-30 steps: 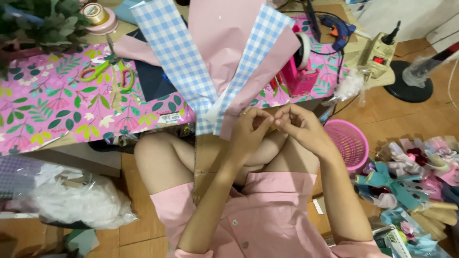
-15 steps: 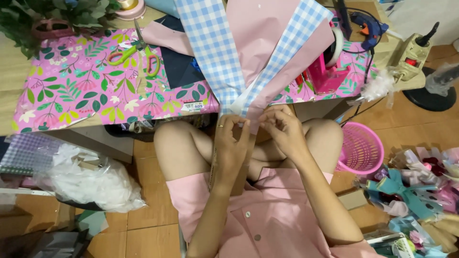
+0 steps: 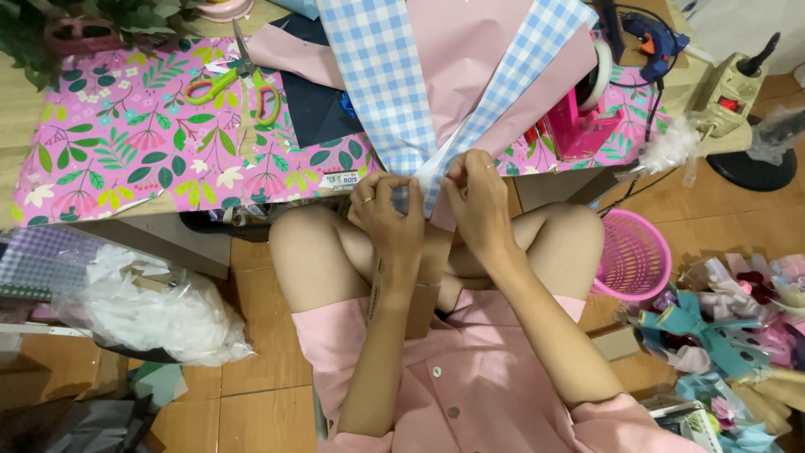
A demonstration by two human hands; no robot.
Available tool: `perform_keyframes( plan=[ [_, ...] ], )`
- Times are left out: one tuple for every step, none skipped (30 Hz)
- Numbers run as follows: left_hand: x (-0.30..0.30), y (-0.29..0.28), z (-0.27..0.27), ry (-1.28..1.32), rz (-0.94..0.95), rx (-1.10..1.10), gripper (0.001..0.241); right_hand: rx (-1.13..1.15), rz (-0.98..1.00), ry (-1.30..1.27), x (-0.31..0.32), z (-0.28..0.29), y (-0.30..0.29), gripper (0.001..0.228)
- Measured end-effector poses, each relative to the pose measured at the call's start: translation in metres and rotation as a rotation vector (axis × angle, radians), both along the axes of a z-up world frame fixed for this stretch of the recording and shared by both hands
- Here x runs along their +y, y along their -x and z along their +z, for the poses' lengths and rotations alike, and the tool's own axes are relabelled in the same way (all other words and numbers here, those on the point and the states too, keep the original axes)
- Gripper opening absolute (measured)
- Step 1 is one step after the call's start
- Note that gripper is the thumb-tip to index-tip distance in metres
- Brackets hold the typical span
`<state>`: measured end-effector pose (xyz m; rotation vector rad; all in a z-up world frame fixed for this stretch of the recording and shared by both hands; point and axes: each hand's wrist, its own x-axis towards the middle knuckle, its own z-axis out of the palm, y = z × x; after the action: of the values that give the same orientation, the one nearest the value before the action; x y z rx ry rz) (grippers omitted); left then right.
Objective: Wrapping a bouquet of artificial flowers with decorative paper and securing it with cardboard and tape.
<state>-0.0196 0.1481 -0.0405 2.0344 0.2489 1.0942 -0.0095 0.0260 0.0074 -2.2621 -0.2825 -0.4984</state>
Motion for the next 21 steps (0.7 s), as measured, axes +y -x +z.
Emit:
perform_keyframes(
  plan=[
    [-0.001,-0.001,-0.003,0.001,0.001,0.003,0.012,0.003,0.001,0.001,0.0,-0.001,-0.001,0.023],
    [-0.002,-0.003,-0.005,0.004,0.019,-0.002,0.012,-0.002,-0.004,0.033,0.001,-0.002,-0.003,0.023],
    [-0.003,-0.005,-0.007,0.007,0.038,-0.008,0.012,-0.006,-0.008,0.066,0.001,-0.003,-0.005,0.024],
    [-0.003,-0.007,-0.009,0.007,0.038,-0.008,0.012,-0.007,-0.008,0.066,0.002,-0.001,-0.004,0.024],
    [-0.004,-0.009,-0.012,-0.005,0.052,-0.014,0.014,-0.042,-0.029,0.117,0.003,0.001,-0.003,0.025],
    [-0.004,-0.01,-0.014,-0.016,0.064,-0.017,0.015,-0.074,-0.052,0.168,0.004,0.002,-0.001,0.026],
    [-0.004,-0.01,-0.014,-0.016,0.063,-0.015,0.015,-0.073,-0.052,0.167,0.002,0.001,-0.001,0.026],
    [-0.004,-0.011,-0.013,-0.002,0.057,-0.02,0.016,-0.102,-0.06,0.182,0.0,0.001,-0.002,0.027],
    [-0.004,-0.011,-0.012,0.012,0.05,-0.025,0.016,-0.131,-0.068,0.197,-0.002,0.0,-0.003,0.028],
    [-0.004,-0.011,-0.011,0.012,0.051,-0.025,0.016,-0.131,-0.068,0.197,-0.004,-0.002,-0.002,0.028],
    [-0.004,-0.011,-0.011,0.029,0.032,-0.028,0.02,-0.151,-0.078,0.17,-0.006,-0.004,0.0,0.029],
    [-0.004,-0.011,-0.011,0.046,0.011,-0.031,0.025,-0.171,-0.091,0.143,-0.008,-0.005,0.001,0.03],
    [-0.005,-0.012,-0.011,0.047,0.009,-0.033,0.025,-0.172,-0.093,0.144,-0.01,-0.012,0.001,0.03],
    [-0.005,-0.012,-0.011,0.046,0.003,-0.024,0.027,-0.254,-0.077,0.166,-0.011,-0.02,0.002,0.028],
    [-0.005,-0.012,-0.012,0.046,-0.003,-0.016,0.029,-0.335,-0.062,0.188,-0.013,-0.027,0.003,0.026],
    [-0.005,-0.012,-0.01,0.046,-0.003,-0.018,0.029,-0.337,-0.062,0.189,-0.011,-0.033,0.007,0.026],
    [-0.005,-0.012,-0.008,0.049,-0.006,-0.028,0.029,-0.396,-0.034,0.25,-0.01,-0.04,0.011,0.025],
    [-0.005,-0.011,-0.007,0.052,-0.008,-0.036,0.029,-0.453,-0.004,0.311,-0.008,-0.046,0.016,0.033],
    [-0.005,-0.01,-0.008,0.052,-0.007,-0.036,0.029,-0.453,-0.003,0.31,-0.004,-0.05,0.019,0.033],
    [-0.005,-0.011,-0.008,0.021,0.009,-0.035,0.028,-0.452,-0.005,0.324,-0.001,-0.052,0.021,0.039],
    [-0.005,-0.011,-0.009,-0.009,0.025,-0.033,0.028,-0.452,-0.007,0.338,0.003,-0.055,0.024,0.046]
  ],
)
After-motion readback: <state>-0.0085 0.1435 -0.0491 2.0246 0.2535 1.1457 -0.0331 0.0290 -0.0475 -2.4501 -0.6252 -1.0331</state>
